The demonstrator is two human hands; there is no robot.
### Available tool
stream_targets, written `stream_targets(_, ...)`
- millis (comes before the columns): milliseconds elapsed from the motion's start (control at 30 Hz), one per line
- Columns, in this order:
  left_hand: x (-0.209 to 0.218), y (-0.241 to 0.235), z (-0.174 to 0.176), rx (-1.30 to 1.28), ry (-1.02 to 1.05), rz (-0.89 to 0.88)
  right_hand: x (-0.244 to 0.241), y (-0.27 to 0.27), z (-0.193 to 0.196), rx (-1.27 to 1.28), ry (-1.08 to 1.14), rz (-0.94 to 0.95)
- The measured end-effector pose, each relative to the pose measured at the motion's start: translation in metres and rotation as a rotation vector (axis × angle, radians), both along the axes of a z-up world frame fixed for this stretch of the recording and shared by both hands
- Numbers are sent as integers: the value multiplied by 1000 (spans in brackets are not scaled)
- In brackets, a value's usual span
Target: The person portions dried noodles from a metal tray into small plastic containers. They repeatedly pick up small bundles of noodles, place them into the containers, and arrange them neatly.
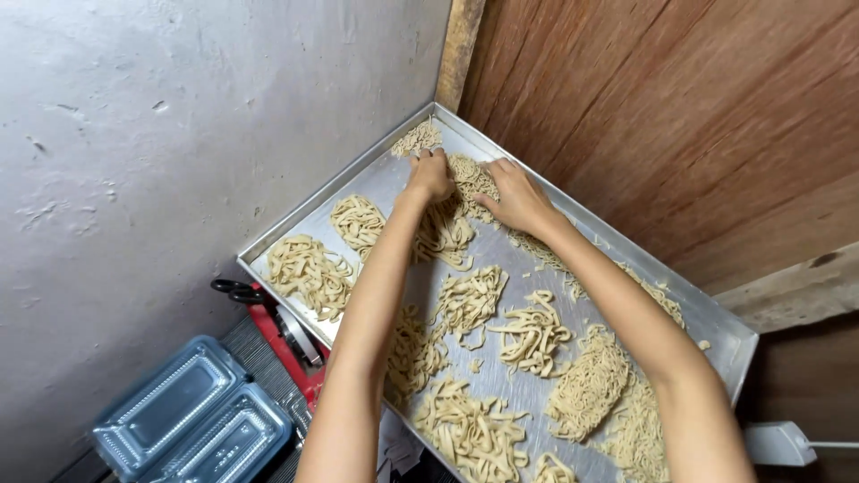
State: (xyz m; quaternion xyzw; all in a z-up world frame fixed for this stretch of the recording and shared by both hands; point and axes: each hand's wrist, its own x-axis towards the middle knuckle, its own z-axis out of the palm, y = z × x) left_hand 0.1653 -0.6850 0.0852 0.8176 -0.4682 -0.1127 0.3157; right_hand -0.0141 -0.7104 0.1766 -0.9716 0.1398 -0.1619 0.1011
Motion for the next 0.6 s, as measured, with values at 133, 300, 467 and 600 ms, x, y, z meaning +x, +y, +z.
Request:
stream_targets(133,16,-11,-2,-29,157,26,44,-31,-2,174,107,27)
stream_targets(300,14,3,8,-173,434,11,63,-51,-12,105,159,-28)
stream_targets(467,-8,37,53,-217,622,-120,62,-71,-23,109,2,-25)
stream_targets(600,-4,20,36,-235,448,-205,48,-58,3,343,-194,32)
